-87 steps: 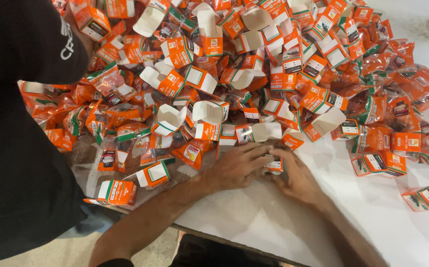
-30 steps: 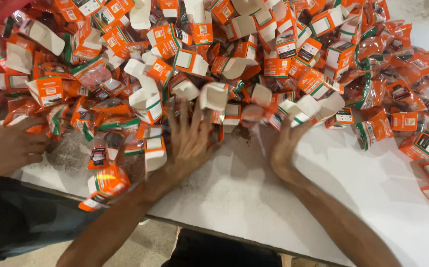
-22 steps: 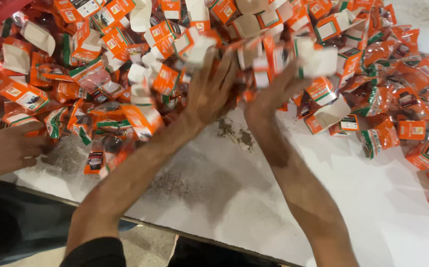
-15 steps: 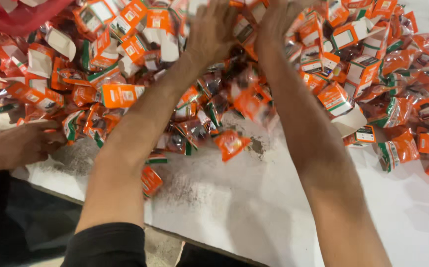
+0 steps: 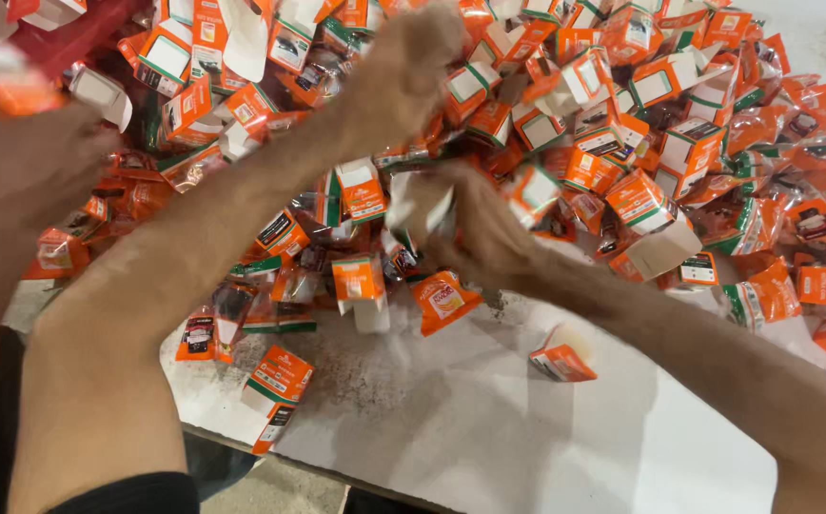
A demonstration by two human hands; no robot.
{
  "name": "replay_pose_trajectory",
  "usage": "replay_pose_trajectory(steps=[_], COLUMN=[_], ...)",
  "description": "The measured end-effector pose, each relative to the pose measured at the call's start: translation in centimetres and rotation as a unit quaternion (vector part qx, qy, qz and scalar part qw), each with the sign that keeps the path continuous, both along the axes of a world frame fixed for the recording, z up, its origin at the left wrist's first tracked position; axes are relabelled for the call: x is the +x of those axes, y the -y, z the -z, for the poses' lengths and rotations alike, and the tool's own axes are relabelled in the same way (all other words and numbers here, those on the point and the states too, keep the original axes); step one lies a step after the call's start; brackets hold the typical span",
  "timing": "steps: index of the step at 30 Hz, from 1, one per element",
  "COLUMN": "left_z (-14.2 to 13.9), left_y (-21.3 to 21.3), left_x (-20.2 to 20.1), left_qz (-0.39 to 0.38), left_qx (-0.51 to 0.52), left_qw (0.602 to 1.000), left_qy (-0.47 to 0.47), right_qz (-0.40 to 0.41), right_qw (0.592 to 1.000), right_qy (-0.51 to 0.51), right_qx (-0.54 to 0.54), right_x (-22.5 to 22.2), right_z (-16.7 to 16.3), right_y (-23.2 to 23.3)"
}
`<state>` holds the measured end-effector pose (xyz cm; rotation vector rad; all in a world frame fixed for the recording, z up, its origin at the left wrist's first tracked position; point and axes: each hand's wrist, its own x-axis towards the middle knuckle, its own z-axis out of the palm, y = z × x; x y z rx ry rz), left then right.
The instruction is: The person folds flat pre-cut paperboard boxes into open boxes at a table, pressing the flaps and creases to shape each box, and places the finished boxes onto a large pile of folded boxes and packaged items on the table. The person repeats this folding cycle continuously throughout the clip.
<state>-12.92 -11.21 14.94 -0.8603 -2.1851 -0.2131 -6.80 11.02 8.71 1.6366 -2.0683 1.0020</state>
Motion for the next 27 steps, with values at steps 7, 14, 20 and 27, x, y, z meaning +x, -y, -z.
replay_pose_trajectory(steps=[7,14,20,27], left_z=[0.9,-1.7,0.7,5.0], left_y=[-0.8,-0.2,-3.4,-5.6], left_x=[-3.0,-6.4,-2.3,19.5], left_qz=[-0.132,-0.29,-0.109,0.028], left_qx=[-0.284,-0.166,-0.122,-0.034], left_qw=[0.949,0.91,0.986,0.976], left_qy=[-0.042,0.244,0.045,0.212], right_qz=[0.015,0.215,0.145,-0.05], right_qw=[0.971,0.976,0.972,0.981], right_qy=[-0.228,0.004,0.18,0.022], right_qx=[0.071,0.017,0.052,0.187], right_x=[-6.7,-13.2,-1.8,11.5], right_z=[1.3,-2.3,-1.6,6.6], right_y=[-0.9,-3.2,-6.6,-10.5])
